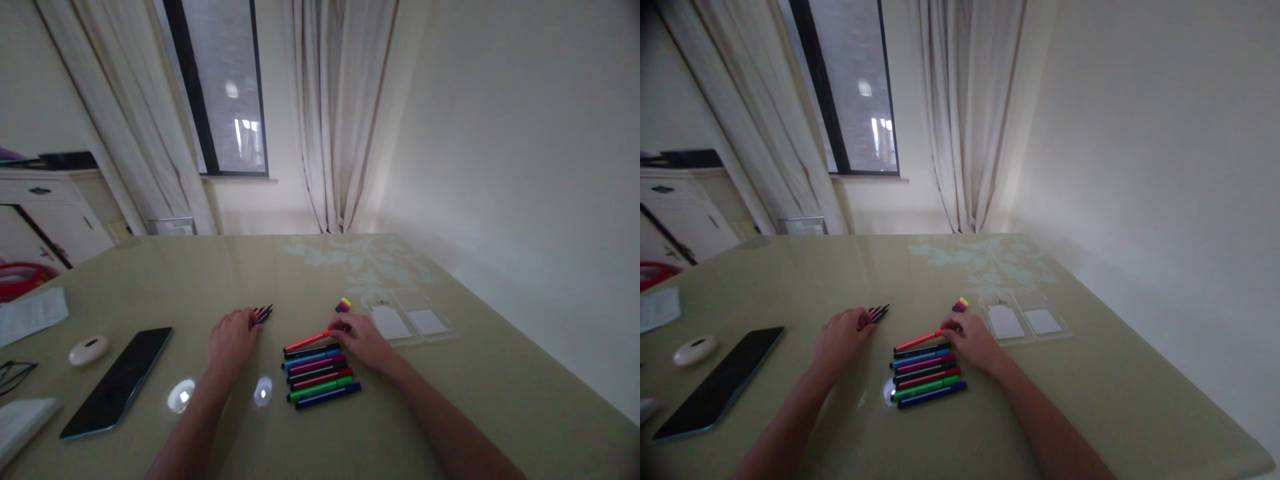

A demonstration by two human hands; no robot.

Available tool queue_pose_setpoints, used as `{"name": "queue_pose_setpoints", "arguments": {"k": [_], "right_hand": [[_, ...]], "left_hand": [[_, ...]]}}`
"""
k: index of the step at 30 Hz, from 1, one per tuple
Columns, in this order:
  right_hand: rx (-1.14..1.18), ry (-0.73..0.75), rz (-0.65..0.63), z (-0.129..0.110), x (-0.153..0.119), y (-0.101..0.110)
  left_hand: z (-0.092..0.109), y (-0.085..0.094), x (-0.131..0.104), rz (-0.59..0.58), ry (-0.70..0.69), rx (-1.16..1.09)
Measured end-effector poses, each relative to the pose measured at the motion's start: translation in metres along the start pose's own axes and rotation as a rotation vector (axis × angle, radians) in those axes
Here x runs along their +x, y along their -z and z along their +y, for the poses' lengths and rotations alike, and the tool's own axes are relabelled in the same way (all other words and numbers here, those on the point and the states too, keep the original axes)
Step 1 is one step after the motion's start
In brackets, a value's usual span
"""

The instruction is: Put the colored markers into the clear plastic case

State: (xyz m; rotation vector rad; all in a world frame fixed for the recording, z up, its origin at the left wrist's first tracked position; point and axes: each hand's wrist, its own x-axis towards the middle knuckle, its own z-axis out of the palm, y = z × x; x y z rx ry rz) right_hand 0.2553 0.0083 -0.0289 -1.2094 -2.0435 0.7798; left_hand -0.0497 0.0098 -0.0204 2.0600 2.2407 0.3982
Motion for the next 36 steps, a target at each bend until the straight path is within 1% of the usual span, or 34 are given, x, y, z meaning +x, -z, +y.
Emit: {"name": "queue_pose_setpoints", "arguments": {"k": [2,4,6,8,10,11,14,16,19,23,26,30,32,36], "right_hand": [[-0.033,0.005,-0.035,0.0,-0.001,0.002],[-0.055,0.007,-0.033,0.001,0.0,0.004],[-0.067,0.007,0.039,0.005,0.001,0.006],[-0.12,-0.005,0.152,0.012,0.003,0.008],[-0.236,-0.031,0.234,0.02,0.005,0.009],[-0.301,-0.041,0.252,0.024,0.005,0.009],[-0.444,-0.037,0.242,0.03,0.004,0.008],[-0.494,-0.026,0.234,0.03,0.004,0.006],[-0.55,-0.024,0.262,0.027,0.004,0.003],[-0.59,-0.01,0.266,0.024,0.006,-0.004],[-0.487,0.018,0.279,0.021,0.007,-0.005],[-0.129,0.036,0.321,0.01,0.004,0.002],[-0.004,0.049,0.337,0.001,0.001,0.006],[0.062,0.088,0.338,-0.012,-0.002,0.01]], "left_hand": [[0.002,-0.001,-0.001,-0.028,0.013,-0.011],[0.003,-0.003,-0.001,-0.055,0.016,-0.025],[0.003,-0.006,0.0,-0.069,-0.004,-0.039],[0.005,-0.009,0.001,-0.065,-0.048,-0.072],[0.008,-0.012,0.002,-0.047,-0.106,-0.125],[0.01,-0.013,0.002,-0.035,-0.128,-0.159],[0.019,-0.013,0.0,-0.003,-0.154,-0.293],[0.026,-0.011,-0.003,0.007,-0.167,-0.408],[0.036,-0.007,-0.007,0.012,-0.219,-0.561],[0.045,-0.005,-0.01,0.041,-0.251,-0.647],[0.047,-0.006,-0.012,0.063,-0.29,-0.69],[0.048,-0.005,-0.014,0.116,-0.372,-0.711],[0.049,-0.003,-0.015,0.138,-0.397,-0.714],[0.05,0.001,-0.017,0.144,-0.415,-0.716]]}}
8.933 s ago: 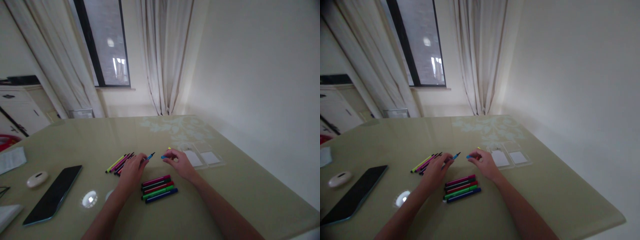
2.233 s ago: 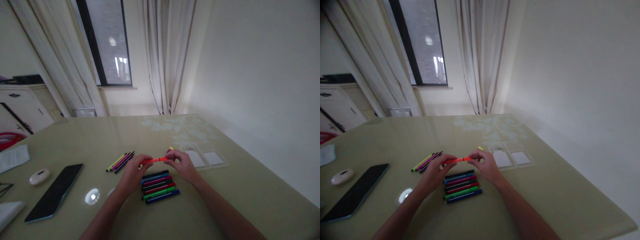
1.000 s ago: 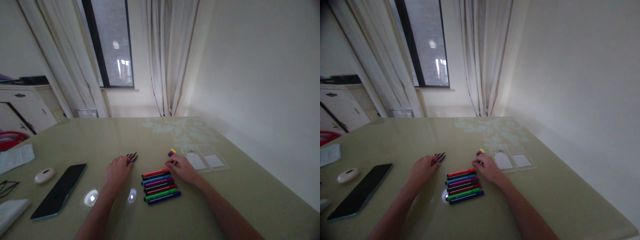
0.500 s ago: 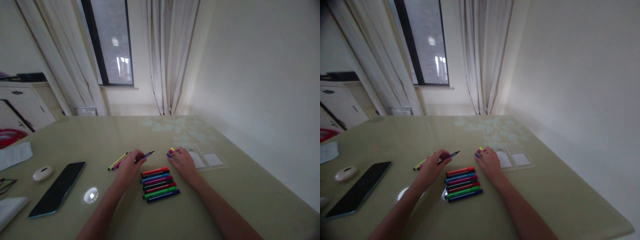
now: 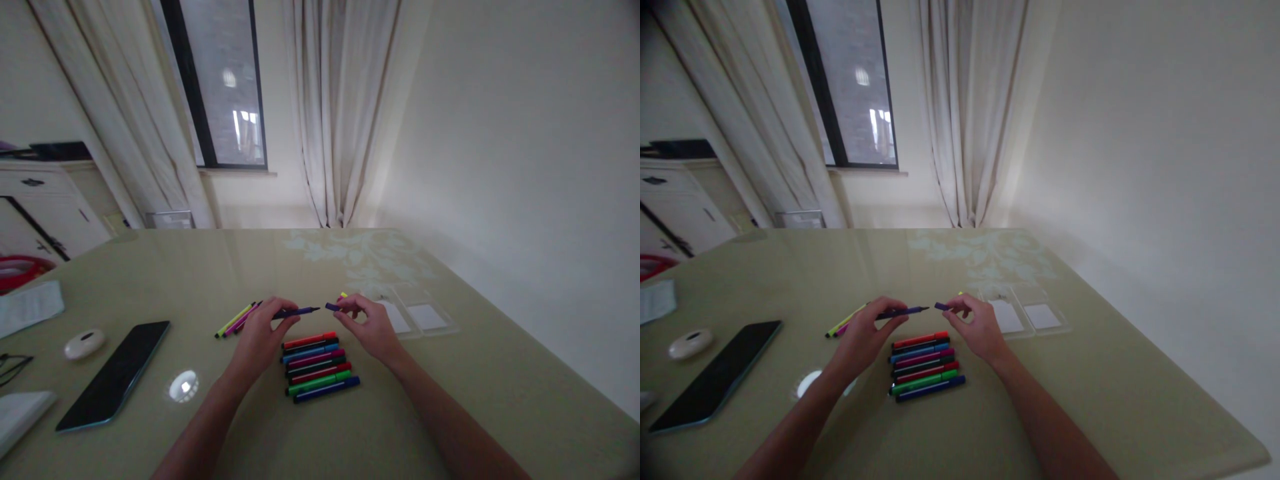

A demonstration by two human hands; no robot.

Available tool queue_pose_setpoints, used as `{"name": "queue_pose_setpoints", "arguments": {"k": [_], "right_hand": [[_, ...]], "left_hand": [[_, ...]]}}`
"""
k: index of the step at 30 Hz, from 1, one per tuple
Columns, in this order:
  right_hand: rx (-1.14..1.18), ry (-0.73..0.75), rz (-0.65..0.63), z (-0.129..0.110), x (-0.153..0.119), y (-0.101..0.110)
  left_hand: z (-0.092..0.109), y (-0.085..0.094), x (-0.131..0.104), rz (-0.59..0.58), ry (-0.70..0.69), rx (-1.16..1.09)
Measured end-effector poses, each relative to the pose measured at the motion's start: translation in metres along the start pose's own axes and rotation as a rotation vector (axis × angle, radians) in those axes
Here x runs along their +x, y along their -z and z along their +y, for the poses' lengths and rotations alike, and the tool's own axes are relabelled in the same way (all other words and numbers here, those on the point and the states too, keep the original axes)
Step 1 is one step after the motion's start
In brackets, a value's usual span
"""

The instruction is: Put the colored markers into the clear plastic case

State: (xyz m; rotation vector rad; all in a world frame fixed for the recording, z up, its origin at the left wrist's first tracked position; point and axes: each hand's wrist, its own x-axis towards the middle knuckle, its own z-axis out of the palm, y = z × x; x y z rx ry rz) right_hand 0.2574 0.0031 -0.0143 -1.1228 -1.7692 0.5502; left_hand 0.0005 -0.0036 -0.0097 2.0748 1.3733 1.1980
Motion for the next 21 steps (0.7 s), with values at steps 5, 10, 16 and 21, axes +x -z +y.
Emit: {"name": "queue_pose_setpoints", "arguments": {"k": [5,10,16,21], "right_hand": [[-0.006,0.011,-0.026,-0.004,0.0,-0.002],[-0.012,0.021,-0.045,-0.006,-0.001,-0.003],[0.063,0.014,-0.052,-0.001,-0.003,-0.003],[0.149,-0.033,-0.034,0.005,-0.003,-0.004]], "left_hand": [[0.004,0.001,0.001,0.001,-0.01,0.006],[0.002,-0.003,0.0,-0.007,-0.043,0.006],[0.002,-0.01,-0.004,-0.049,-0.063,-0.014],[0.004,-0.012,-0.005,-0.045,-0.05,-0.045]]}}
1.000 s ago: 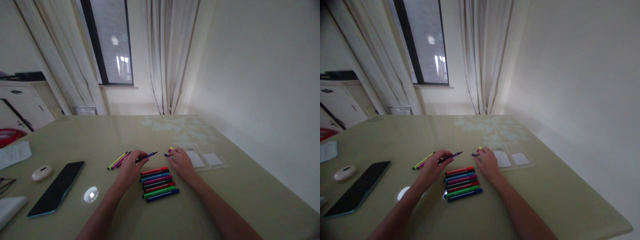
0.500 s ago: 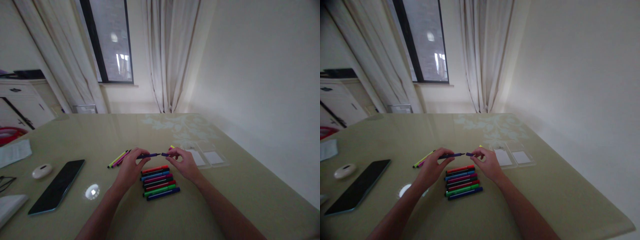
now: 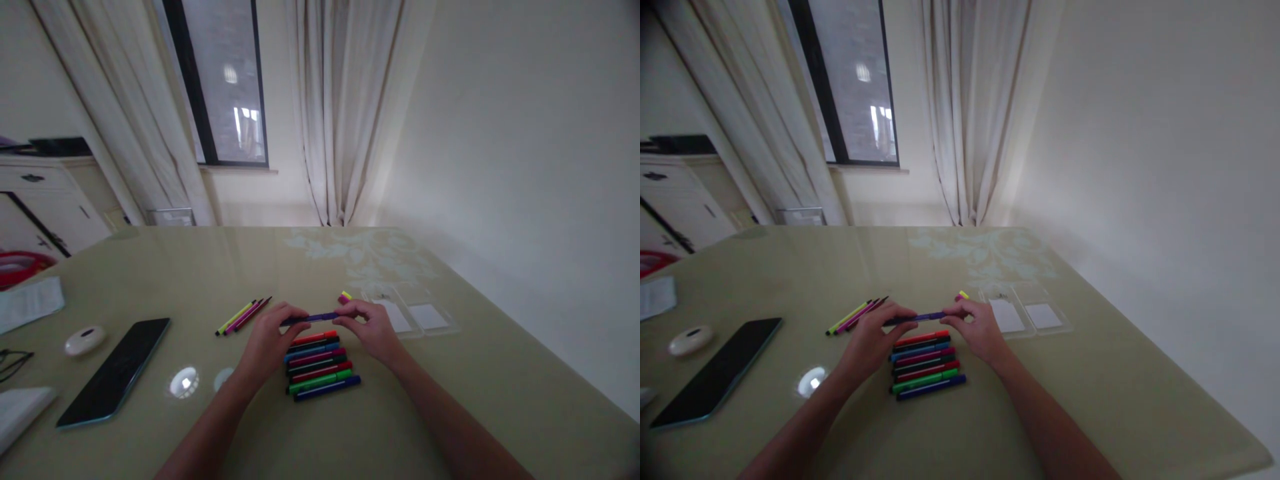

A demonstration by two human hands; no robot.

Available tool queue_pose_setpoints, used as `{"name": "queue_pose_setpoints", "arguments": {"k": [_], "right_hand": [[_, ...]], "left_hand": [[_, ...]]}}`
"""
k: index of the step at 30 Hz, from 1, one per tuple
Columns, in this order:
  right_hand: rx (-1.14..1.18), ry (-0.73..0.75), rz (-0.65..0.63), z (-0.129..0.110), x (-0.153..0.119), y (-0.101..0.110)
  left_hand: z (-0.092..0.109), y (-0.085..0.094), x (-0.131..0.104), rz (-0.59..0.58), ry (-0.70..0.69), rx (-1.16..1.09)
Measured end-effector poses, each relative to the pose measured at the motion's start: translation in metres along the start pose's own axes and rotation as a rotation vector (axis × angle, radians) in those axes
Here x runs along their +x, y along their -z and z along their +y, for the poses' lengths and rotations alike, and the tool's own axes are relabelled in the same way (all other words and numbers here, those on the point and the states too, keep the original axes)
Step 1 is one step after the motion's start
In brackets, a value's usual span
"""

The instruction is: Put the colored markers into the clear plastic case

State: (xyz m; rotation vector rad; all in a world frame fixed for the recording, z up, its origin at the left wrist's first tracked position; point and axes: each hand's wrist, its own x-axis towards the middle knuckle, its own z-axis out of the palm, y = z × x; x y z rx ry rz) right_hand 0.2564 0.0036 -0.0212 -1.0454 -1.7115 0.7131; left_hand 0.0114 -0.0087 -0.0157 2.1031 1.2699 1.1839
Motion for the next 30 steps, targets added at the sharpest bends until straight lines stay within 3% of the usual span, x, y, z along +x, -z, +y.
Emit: {"name": "queue_pose_setpoints", "arguments": {"k": [9,16,19,24,26,30], "right_hand": [[0.051,-0.099,-0.037,0.008,-0.002,-0.006],[0.031,-0.146,-0.081,0.01,0.004,0.001],[0.008,-0.169,-0.088,0.011,0.006,0.002],[-0.113,-0.157,-0.099,0.019,0.005,0.0],[-0.182,-0.145,-0.152,0.019,0.004,-0.001],[-0.365,-0.037,-0.28,0.017,0.003,0.001]], "left_hand": [[0.001,0.0,0.0,0.016,0.037,-0.023],[0.008,-0.001,0.001,-0.079,0.135,-0.101],[0.001,0.006,0.005,-0.005,0.168,-0.095],[-0.032,0.035,0.013,0.223,0.338,-0.095],[-0.043,0.046,0.012,0.232,0.4,0.056],[-0.051,0.051,0.006,0.056,0.466,0.533]]}}
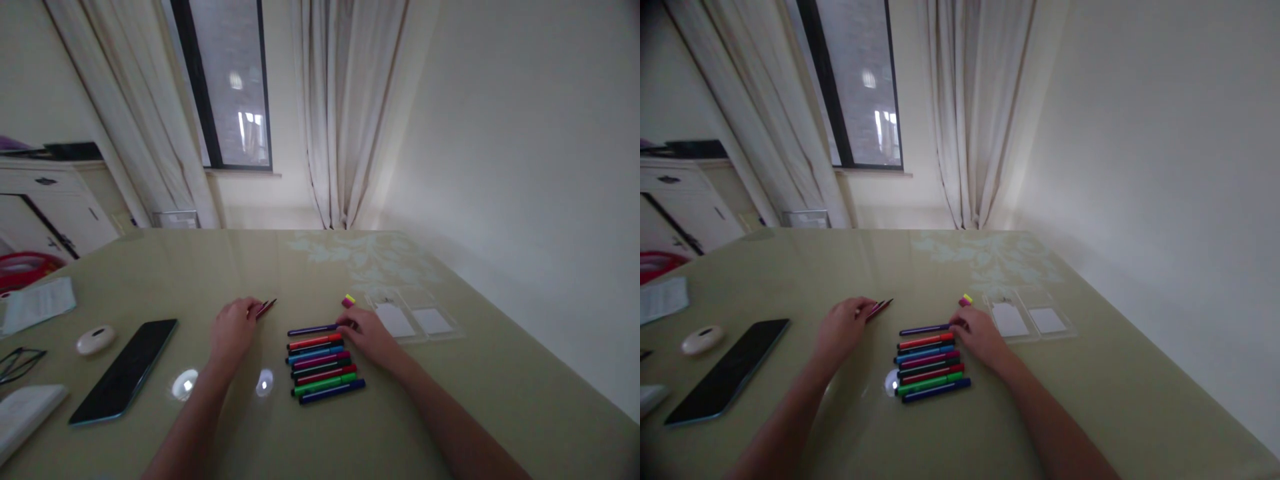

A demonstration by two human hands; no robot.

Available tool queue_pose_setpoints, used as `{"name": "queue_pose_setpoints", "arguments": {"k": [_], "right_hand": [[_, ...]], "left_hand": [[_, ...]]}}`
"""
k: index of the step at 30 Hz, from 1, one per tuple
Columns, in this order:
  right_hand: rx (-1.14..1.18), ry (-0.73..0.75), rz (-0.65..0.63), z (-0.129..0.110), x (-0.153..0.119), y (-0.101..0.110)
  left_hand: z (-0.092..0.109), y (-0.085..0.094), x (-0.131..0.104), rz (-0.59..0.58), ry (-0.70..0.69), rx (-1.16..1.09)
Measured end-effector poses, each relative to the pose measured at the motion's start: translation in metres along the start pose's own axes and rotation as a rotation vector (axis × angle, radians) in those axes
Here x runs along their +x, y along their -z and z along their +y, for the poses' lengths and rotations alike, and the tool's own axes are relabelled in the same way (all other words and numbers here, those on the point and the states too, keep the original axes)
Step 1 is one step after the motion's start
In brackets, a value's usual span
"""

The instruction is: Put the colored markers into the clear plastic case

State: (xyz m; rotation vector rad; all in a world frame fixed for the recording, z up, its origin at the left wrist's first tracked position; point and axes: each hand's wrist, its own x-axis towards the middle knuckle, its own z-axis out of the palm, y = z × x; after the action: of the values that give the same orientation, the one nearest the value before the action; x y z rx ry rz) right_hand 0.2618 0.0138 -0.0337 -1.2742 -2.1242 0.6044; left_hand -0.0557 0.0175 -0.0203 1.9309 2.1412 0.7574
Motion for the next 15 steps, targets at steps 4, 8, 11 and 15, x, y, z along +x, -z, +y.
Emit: {"name": "queue_pose_setpoints", "arguments": {"k": [4,8,11,15], "right_hand": [[-0.081,0.071,0.03,0.002,0.0,0.003],[-0.223,-0.037,0.164,0.011,0.002,0.002],[-0.363,-0.07,0.175,0.016,0.002,0.0],[-0.47,-0.073,0.168,0.017,0.002,-0.001]], "left_hand": [[0.005,-0.004,-0.007,-0.08,-0.022,0.227],[0.007,-0.008,-0.01,-0.119,-0.006,0.262],[0.007,-0.009,-0.01,-0.126,0.005,0.265],[0.007,-0.009,-0.01,-0.121,0.012,0.277]]}}
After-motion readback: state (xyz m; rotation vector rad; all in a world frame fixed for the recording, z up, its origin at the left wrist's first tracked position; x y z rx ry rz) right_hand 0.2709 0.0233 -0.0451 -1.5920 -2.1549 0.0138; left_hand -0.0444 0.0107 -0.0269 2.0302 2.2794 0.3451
